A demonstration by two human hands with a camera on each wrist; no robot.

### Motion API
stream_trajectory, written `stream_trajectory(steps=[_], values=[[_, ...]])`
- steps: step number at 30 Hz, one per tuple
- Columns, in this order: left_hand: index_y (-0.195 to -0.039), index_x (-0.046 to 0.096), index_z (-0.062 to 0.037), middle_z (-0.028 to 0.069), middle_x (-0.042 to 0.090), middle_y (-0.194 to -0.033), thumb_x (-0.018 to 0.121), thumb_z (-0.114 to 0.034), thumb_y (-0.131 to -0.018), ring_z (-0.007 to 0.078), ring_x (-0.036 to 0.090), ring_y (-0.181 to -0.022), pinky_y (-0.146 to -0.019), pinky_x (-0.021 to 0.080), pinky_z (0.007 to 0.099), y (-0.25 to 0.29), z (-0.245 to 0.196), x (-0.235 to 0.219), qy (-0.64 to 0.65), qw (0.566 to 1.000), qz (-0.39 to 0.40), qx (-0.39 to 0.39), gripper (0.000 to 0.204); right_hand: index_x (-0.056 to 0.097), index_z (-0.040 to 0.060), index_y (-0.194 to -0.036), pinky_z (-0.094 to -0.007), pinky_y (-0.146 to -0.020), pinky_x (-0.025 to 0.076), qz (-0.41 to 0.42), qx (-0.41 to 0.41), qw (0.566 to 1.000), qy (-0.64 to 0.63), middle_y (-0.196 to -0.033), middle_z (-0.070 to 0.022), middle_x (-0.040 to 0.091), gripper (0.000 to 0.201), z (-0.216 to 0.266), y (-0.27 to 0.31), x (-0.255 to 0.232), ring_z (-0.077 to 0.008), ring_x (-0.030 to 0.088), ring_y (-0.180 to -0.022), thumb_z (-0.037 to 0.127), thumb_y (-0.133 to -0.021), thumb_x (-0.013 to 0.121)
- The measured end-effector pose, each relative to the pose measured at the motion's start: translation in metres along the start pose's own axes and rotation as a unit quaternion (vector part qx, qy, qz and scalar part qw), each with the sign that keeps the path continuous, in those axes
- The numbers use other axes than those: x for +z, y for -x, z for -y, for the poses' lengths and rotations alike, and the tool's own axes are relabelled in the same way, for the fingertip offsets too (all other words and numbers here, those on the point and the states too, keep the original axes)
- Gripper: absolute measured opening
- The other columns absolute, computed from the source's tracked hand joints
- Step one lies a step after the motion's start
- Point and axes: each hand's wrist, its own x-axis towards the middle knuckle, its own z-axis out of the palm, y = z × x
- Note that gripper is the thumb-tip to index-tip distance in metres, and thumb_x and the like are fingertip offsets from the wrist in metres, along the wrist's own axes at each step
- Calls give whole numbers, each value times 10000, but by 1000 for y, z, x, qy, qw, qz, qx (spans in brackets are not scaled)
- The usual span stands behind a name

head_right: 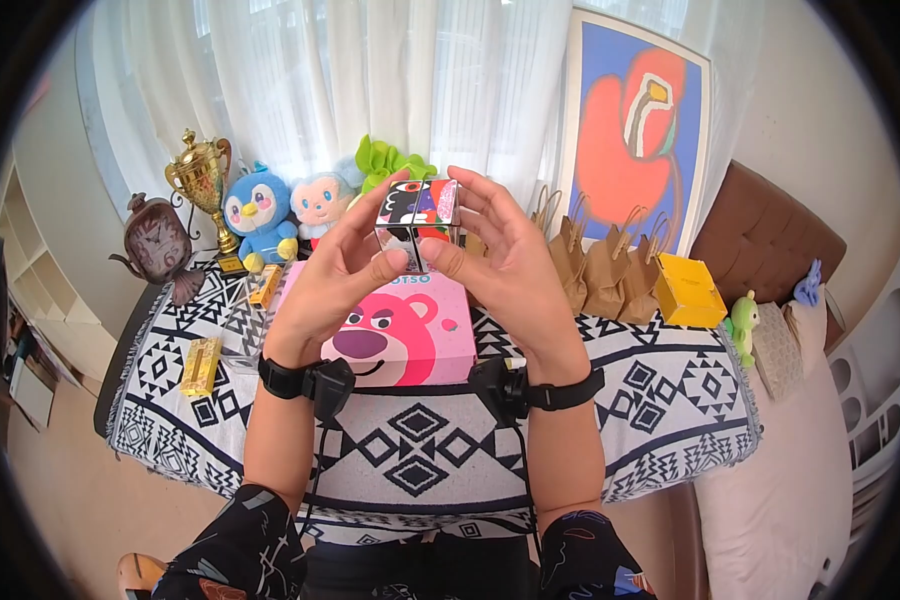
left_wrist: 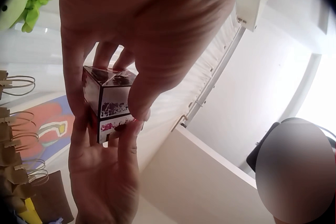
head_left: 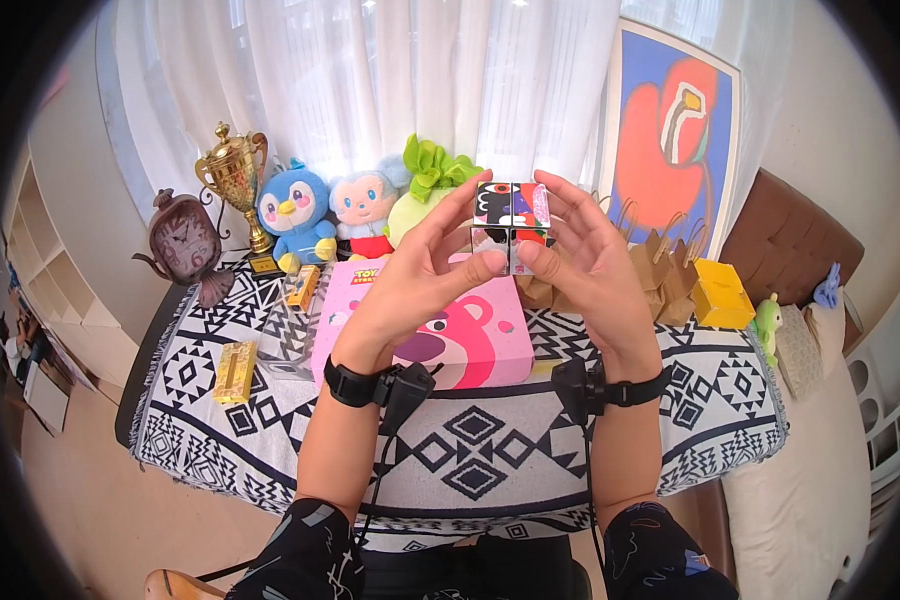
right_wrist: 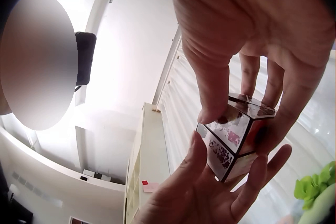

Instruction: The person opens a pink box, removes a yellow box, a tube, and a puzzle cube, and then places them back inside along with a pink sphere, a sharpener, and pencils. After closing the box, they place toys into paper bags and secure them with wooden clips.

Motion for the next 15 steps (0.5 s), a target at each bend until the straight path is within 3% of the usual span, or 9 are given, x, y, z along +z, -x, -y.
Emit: stream_trajectory(steps=[7, 15], values=[[-1616, 341, -62, 136, 515, -1503, 792, -108, -941, 201, 618, -1273, -1013, 540, 306, -3, -1, -1, 42, 999, 1, -14, 813, 440, 9, -1519, -347, -1032, 535, -21, 18, 1000, -6, -1374, -134, 601, 687, 1, -2, 1, -217, 526, -1331, 100, -937, 793], [-1548, 412, -41, 113, 554, -1426, 828, -60, -891, 199, 628, -1250, -997, 584, 340, -4, 2, -3, 21, 1000, -3, -20, 779, 424, -1, -1523, -360, -1051, 548, 21, 6, 1000, -12, -1450, -149, 536, 679, -1, -1, 2, -231, 489, -1392, 88, -947, 773]])
